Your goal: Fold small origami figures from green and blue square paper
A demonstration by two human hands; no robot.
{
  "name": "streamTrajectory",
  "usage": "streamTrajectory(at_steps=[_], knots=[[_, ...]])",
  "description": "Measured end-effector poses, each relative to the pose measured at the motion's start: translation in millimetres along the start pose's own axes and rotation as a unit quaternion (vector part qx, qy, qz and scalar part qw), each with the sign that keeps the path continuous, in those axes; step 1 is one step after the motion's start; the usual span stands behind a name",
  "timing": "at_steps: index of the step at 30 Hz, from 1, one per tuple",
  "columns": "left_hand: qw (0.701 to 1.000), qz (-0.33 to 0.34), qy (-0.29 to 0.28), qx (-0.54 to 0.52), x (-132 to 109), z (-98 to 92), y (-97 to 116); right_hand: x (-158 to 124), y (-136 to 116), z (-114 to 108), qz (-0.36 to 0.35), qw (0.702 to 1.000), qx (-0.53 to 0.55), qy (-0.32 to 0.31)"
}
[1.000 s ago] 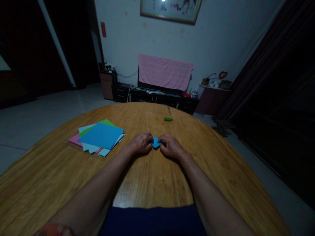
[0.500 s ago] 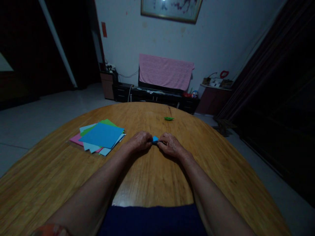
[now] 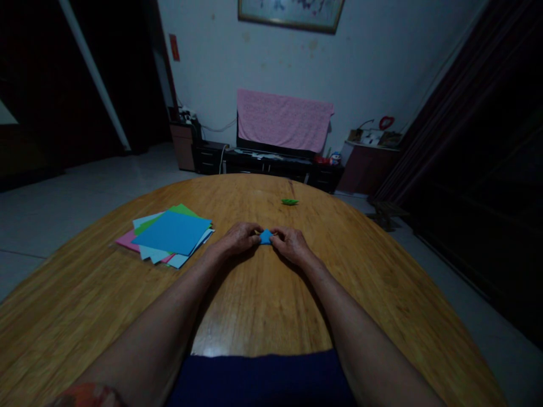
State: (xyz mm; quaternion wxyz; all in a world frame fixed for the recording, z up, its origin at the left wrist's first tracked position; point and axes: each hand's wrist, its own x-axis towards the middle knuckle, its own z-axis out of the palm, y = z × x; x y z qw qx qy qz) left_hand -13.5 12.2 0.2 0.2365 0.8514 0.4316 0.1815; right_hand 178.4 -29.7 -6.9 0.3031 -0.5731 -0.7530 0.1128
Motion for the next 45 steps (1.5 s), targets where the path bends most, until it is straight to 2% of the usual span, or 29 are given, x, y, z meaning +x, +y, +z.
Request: streamTrajectory(at_steps=[7, 14, 20, 26, 36, 45], knots=[[0.999, -0.042, -0.032, -0.003, 8.1, -5.6, 4.3, 3.6, -0.5, 2.1, 0.026, 0.999, -0.021, -0.002], [0.994, -0.067, -0.067, -0.051, 20.9, -4.8, -7.0, 5.8, -2.1, 3.1, 0.045, 0.998, -0.05, -0.004], [0.995, -0.085, -0.032, -0.047, 19.5, -4.4, -6.0, 6.5, -0.6, 4.6, 0.05, 0.998, -0.05, -0.002], [0.996, -0.079, -0.022, -0.035, 16.0, -4.1, -4.3, 8.0, -3.9, 3.4, 0.058, 0.997, -0.051, -0.005], [0.997, -0.063, -0.036, 0.001, 15.6, -4.2, -0.4, 6.6, 0.4, 7.1, 0.045, 0.997, -0.062, 0.006], [0.998, -0.045, -0.027, 0.033, 16.8, -2.3, -2.3, 7.1, -2.0, 6.4, 0.067, 0.995, -0.068, 0.006]])
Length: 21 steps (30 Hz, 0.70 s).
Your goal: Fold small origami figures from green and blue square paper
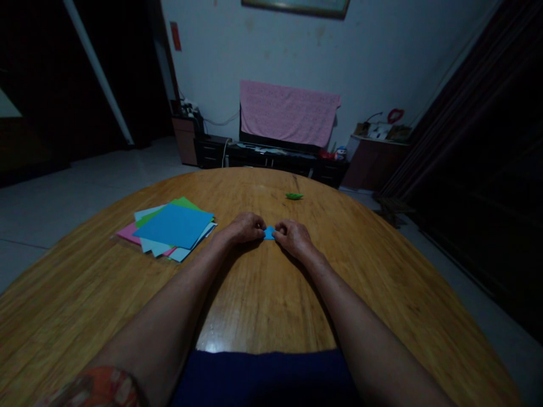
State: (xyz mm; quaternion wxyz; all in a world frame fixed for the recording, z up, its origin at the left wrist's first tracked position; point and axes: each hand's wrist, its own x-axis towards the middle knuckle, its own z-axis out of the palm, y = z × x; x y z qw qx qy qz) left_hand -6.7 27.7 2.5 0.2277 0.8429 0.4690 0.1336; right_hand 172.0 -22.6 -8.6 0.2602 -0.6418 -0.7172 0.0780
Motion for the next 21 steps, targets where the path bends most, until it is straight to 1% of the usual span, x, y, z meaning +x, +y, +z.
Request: streamTrajectory(at_steps=[4, 7, 10, 12, 14, 17, 21], knots=[[1.0, -0.003, -0.001, 0.005, 0.2, -1.4, -2.6, -1.2, 3.0, 2.6, -0.026, 1.0, -0.011, 0.012], [1.0, -0.016, 0.0, 0.011, -0.8, -3.4, -2.8, -1.8, 3.8, 4.3, -0.064, 0.998, -0.013, 0.015], [1.0, -0.017, -0.002, 0.012, -1.4, -4.8, -2.0, -2.1, 4.0, 5.7, -0.093, 0.995, -0.019, 0.035], [1.0, -0.018, -0.004, 0.006, -1.0, -5.0, -2.1, -2.7, 5.3, 6.5, -0.109, 0.993, -0.029, 0.029], [1.0, -0.023, -0.01, -0.006, -0.5, -5.0, -2.8, -3.3, 7.2, 7.0, -0.12, 0.992, -0.043, 0.01], [0.998, -0.027, -0.019, -0.044, -1.2, -6.0, -5.3, -4.1, 9.7, 7.4, -0.122, 0.991, -0.056, 0.0], [0.985, -0.057, -0.038, -0.157, -7.6, -9.0, -10.5, -3.9, 11.2, 7.9, -0.124, 0.991, -0.052, 0.001]])
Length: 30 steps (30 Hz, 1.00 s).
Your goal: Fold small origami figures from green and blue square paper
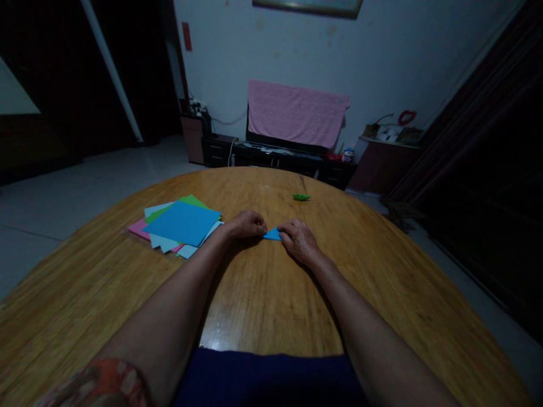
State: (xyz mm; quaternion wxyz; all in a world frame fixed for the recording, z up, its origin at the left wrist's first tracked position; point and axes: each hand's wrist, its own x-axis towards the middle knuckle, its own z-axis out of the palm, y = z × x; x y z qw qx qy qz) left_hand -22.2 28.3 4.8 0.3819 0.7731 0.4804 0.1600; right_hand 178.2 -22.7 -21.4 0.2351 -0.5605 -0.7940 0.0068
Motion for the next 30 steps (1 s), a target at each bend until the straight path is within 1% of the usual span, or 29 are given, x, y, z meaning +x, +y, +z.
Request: streamTrajectory(at_steps=[2, 4, 9, 12, 15, 17, 24, 30], knots=[[0.998, -0.028, -0.012, -0.063, -4.1, -1.8, -2.3, 0.4, 0.7, 0.8, 0.002, 1.0, 0.002, 0.0], [0.993, -0.052, -0.022, -0.103, -7.3, -3.0, -3.5, 0.8, 1.5, 1.7, 0.002, 1.0, 0.001, 0.0], [0.993, -0.068, -0.038, -0.091, -11.0, -4.0, 0.8, 1.1, 2.4, 2.8, 0.003, 1.0, -0.001, 0.006], [0.996, -0.065, -0.026, -0.049, -12.0, -4.7, 6.6, 1.2, 2.9, 3.0, 0.002, 1.0, 0.001, 0.007], [0.997, -0.068, -0.011, 0.037, -11.6, -6.0, 11.7, 1.3, 3.7, 3.5, 0.001, 1.0, 0.007, 0.006], [0.994, -0.071, -0.008, 0.082, -10.5, -6.5, 13.8, 1.3, 4.0, 3.7, 0.0, 1.0, 0.013, 0.008], [0.981, -0.073, 0.008, 0.182, -5.3, -4.4, 17.8, 1.1, 4.5, 4.4, -0.002, 1.0, 0.025, 0.015], [0.965, -0.071, -0.01, 0.252, -9.4, -2.2, 30.2, 3.2, 10.2, 5.5, -0.011, 0.998, 0.048, 0.025]])
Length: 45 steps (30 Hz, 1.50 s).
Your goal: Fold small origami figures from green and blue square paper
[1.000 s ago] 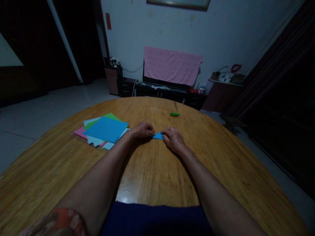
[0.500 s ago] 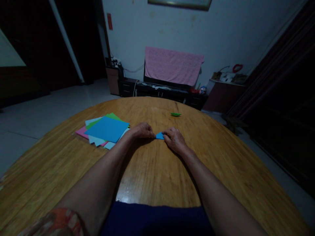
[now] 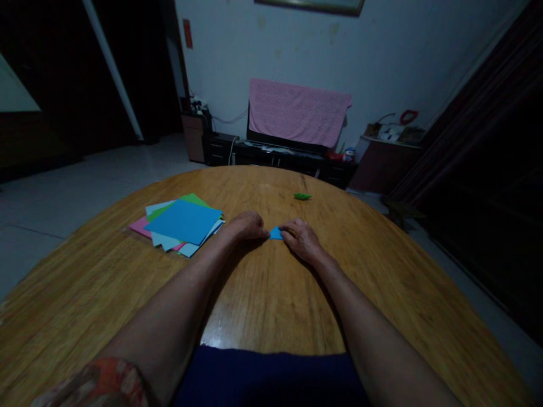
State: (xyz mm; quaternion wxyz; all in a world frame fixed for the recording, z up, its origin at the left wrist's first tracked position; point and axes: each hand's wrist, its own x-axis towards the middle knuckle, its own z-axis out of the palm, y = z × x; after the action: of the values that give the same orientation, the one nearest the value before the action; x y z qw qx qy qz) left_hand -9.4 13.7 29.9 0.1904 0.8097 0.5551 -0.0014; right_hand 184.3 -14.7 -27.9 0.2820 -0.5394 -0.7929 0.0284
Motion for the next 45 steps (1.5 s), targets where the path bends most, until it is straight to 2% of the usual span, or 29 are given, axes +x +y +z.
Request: streamTrajectory(at_steps=[2, 4, 8, 10, 12, 17, 20, 25, 29, 38, 41, 45], knots=[[1.0, 0.007, 0.007, 0.019, -3.8, -1.0, 4.0, 0.6, 3.4, 0.3, -0.006, 1.0, 0.015, 0.0], [0.998, 0.041, 0.033, 0.033, -5.5, 0.6, 5.7, 0.7, 6.6, 1.0, -0.008, 1.0, 0.02, 0.002], [0.977, 0.18, 0.099, 0.051, 1.1, 11.5, -1.5, -0.1, 9.8, 2.6, -0.012, 1.0, 0.027, 0.004], [0.969, 0.22, 0.104, 0.053, 6.4, 17.1, -7.9, -0.4, 10.9, 2.7, -0.01, 0.999, 0.04, 0.006], [0.967, 0.232, 0.095, 0.051, 10.2, 20.7, -12.8, 0.0, 13.8, 2.2, 0.003, 0.998, 0.067, 0.017], [0.967, 0.229, 0.083, 0.076, 11.5, 21.5, -13.3, 3.7, 28.2, -0.3, 0.096, 0.974, 0.187, 0.081], [0.968, 0.223, 0.079, 0.079, 11.0, 21.3, -11.6, 4.1, 29.0, -1.0, 0.13, 0.965, 0.207, 0.093], [0.967, 0.226, 0.085, 0.087, 12.6, 23.3, -12.7, 0.6, 16.0, -1.3, 0.064, 0.99, 0.12, 0.048], [0.966, 0.222, 0.087, 0.096, 13.2, 24.0, -13.1, -1.3, 13.6, -2.0, 0.026, 0.996, 0.085, 0.017], [0.975, 0.195, 0.069, 0.077, 8.5, 23.2, -11.8, -5.6, 2.0, -13.3, 0.068, 0.996, 0.004, -0.057], [0.976, 0.194, 0.07, 0.068, 8.2, 24.8, -13.4, -7.9, -4.2, -15.3, 0.067, 0.996, -0.01, -0.052], [0.977, 0.194, 0.078, 0.051, 8.5, 26.9, -14.7, -9.5, -6.9, -11.1, 0.027, 0.999, -0.015, 0.006]])
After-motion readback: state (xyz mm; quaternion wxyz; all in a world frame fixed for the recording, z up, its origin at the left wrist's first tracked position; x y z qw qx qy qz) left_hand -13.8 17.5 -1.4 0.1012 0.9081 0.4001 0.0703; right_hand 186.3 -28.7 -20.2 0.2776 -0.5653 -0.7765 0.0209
